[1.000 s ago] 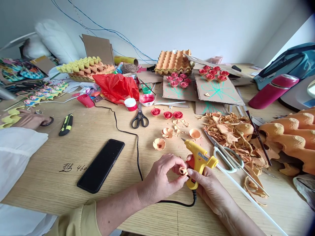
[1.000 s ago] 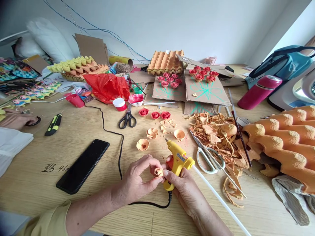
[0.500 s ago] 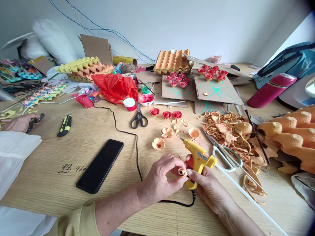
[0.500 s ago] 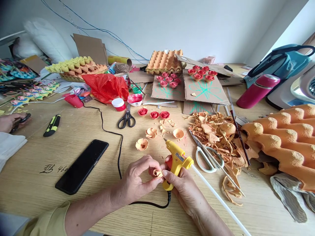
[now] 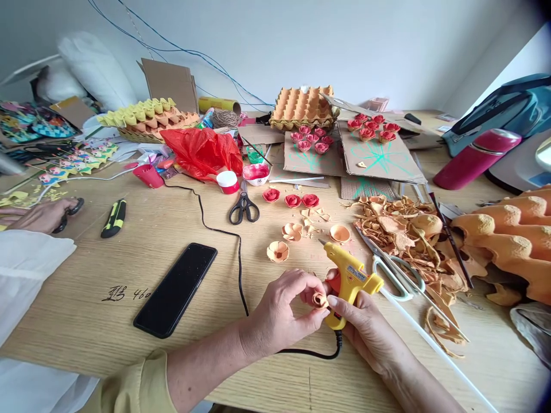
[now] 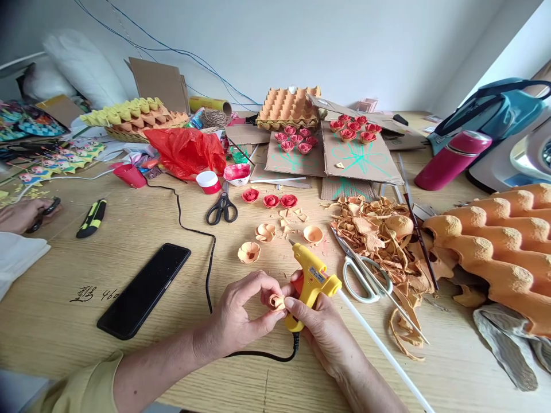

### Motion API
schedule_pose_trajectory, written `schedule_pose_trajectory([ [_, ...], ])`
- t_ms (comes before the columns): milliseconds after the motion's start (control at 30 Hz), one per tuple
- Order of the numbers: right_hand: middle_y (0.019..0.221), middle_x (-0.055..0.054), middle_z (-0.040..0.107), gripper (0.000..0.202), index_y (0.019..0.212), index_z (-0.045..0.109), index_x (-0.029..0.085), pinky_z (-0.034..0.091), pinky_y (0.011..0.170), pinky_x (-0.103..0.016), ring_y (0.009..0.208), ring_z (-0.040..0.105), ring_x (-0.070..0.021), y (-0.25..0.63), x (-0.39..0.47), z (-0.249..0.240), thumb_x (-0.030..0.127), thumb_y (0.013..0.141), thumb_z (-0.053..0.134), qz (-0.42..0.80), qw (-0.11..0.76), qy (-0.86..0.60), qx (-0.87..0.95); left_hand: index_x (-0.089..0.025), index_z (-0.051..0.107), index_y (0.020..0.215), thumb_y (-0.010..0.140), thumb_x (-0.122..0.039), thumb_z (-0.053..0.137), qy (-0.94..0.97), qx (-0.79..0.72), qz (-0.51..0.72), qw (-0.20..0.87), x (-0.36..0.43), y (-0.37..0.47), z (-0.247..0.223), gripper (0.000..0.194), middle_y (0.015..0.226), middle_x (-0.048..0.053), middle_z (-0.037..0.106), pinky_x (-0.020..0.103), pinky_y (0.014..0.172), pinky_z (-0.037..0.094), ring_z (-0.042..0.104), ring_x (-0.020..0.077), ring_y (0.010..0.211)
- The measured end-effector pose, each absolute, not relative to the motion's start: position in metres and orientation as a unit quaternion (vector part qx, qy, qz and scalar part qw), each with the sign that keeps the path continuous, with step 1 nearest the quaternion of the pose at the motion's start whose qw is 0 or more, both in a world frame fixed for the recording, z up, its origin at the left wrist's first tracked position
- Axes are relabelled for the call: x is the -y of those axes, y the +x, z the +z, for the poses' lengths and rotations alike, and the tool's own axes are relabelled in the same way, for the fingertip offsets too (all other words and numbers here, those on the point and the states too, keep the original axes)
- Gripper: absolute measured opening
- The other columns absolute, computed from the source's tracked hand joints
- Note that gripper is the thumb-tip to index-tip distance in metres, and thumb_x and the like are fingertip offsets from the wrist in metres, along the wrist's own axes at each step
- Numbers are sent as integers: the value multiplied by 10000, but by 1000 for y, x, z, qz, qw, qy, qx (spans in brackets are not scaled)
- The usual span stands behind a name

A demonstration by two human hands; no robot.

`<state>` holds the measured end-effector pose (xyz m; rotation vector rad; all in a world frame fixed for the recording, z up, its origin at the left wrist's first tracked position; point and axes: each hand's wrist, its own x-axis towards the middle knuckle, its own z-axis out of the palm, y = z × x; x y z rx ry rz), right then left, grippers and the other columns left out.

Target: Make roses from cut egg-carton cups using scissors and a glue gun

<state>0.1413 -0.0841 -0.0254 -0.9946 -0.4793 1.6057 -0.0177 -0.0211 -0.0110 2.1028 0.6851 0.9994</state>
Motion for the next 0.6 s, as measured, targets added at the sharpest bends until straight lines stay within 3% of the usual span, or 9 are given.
schedule_pose_trajectory([
  [600, 920, -14, 708, 525, 1164, 617, 290, 495, 785, -345, 873, 668, -217, 142, 84, -33, 372, 714, 873, 681, 557, -427, 206, -208, 546, 888, 815, -105, 639, 823, -270, 375, 330, 20, -18, -16, 157, 784, -12, 656, 244, 730, 516, 610, 121, 698],
])
